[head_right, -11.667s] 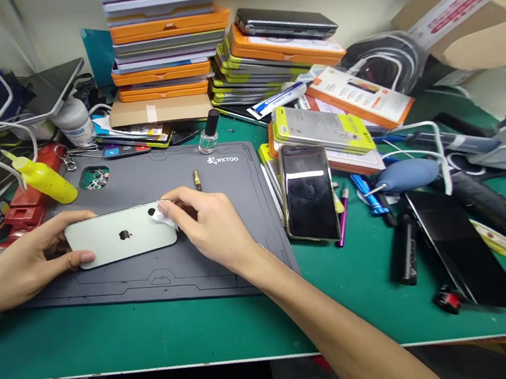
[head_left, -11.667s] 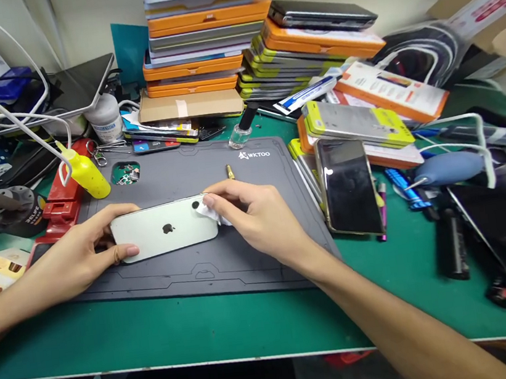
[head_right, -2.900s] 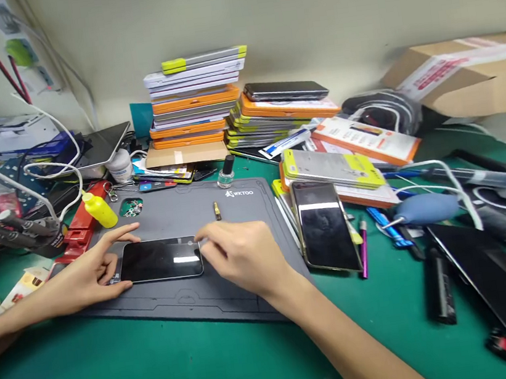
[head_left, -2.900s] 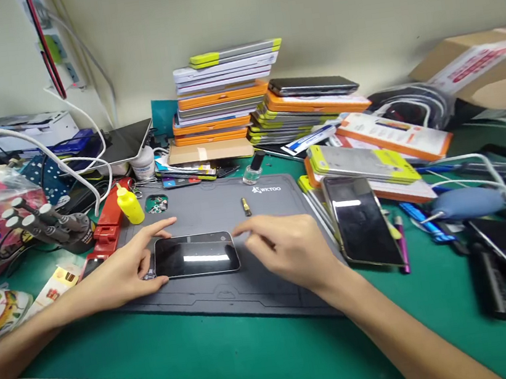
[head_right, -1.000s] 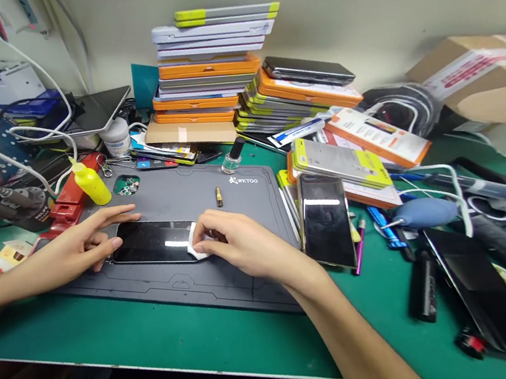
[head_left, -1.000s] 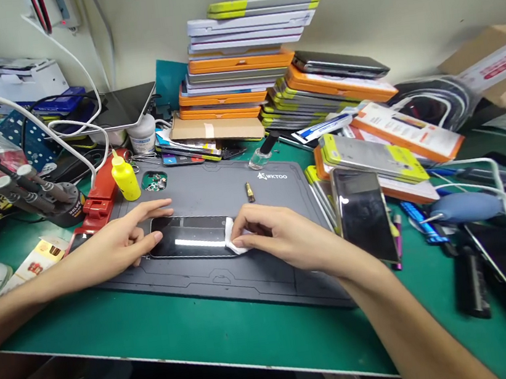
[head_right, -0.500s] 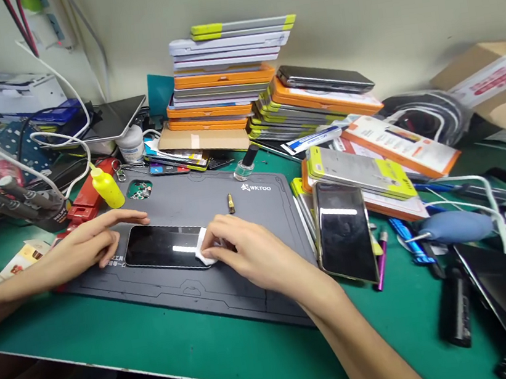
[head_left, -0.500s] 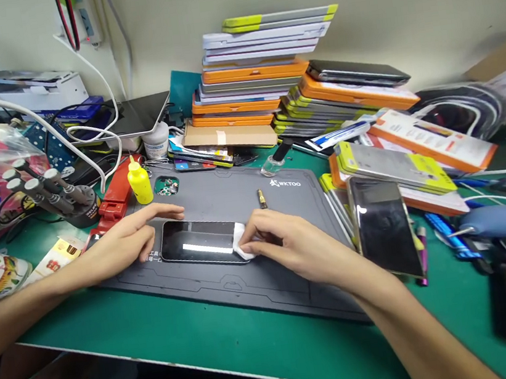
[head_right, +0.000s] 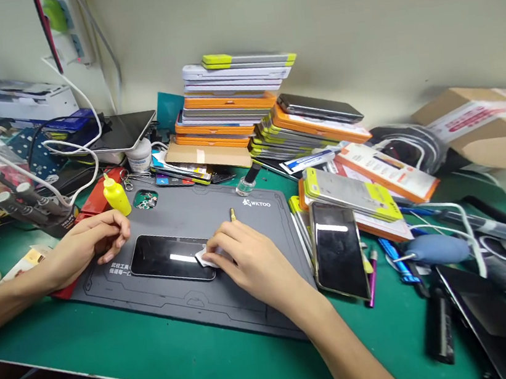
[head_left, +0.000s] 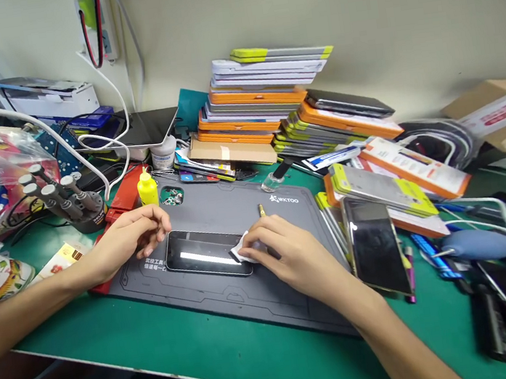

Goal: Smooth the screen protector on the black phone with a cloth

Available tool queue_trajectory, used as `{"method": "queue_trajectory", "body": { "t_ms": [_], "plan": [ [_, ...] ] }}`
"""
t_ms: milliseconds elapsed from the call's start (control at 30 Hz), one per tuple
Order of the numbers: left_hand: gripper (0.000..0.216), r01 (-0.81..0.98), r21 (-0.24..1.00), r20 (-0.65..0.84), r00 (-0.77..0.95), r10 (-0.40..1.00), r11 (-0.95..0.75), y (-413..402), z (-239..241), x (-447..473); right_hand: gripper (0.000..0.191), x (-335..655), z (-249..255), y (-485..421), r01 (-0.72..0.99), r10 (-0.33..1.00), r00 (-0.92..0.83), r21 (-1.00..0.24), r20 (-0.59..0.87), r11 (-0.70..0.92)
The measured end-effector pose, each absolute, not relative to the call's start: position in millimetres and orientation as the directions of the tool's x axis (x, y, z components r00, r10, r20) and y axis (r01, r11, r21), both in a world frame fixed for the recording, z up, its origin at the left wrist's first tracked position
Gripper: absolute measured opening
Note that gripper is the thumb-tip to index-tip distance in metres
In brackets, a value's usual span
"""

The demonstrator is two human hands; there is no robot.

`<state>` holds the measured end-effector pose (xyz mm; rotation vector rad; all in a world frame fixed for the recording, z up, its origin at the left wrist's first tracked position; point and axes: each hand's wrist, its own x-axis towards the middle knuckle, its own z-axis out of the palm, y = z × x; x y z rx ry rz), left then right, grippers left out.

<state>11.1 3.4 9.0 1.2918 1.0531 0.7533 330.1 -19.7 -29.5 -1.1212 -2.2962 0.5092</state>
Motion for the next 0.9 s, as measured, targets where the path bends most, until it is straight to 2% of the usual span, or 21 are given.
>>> {"method": "queue_trajectory", "body": {
  "t_ms": [133,200,333,400,500,633,733,800,833,900],
  "plan": [
    [0.012,0.119,0.982,-0.179,0.386,0.905,0.143,3,7,10,0.008,325,-26,-22,0.571,0.796,-0.315,-0.566,0.517,0.594],
    [0.012,0.128,0.982,-0.177,0.391,0.903,0.137,3,7,9,0.009,324,-23,-24,0.518,0.802,-0.217,-0.631,0.556,0.577],
    [0.014,0.141,0.981,-0.176,0.383,0.907,0.131,2,8,8,0.019,326,-22,-26,0.394,0.897,-0.041,-0.818,0.439,0.419],
    [0.014,0.146,0.981,-0.176,0.387,0.905,0.129,3,8,8,0.019,328,-24,-23,0.404,0.913,0.035,-0.841,0.407,0.36],
    [0.013,0.149,0.981,-0.176,0.394,0.902,0.126,3,9,9,0.018,328,-28,-19,0.425,0.902,0.072,-0.831,0.426,0.358],
    [0.013,0.15,0.981,-0.173,0.405,0.898,0.122,4,9,9,0.02,323,-33,-19,0.496,0.82,0.036,-0.723,0.571,0.482],
    [0.014,0.17,0.979,-0.175,0.414,0.893,0.113,5,8,9,0.015,320,-32,-23,0.544,0.746,-0.073,-0.601,0.662,0.586],
    [0.015,0.186,0.977,-0.175,0.418,0.891,0.104,5,7,9,0.015,320,-30,-25,0.538,0.747,-0.22,-0.561,0.627,0.629],
    [0.016,0.192,0.976,-0.174,0.418,0.891,0.101,5,6,9,0.021,321,-28,-27,0.53,0.747,-0.318,-0.543,0.585,0.651],
    [0.016,0.214,0.972,-0.178,0.42,0.89,0.094,5,6,9,0.048,323,-26,-32,0.488,0.731,-0.486,-0.545,0.48,0.682]
  ]
}}
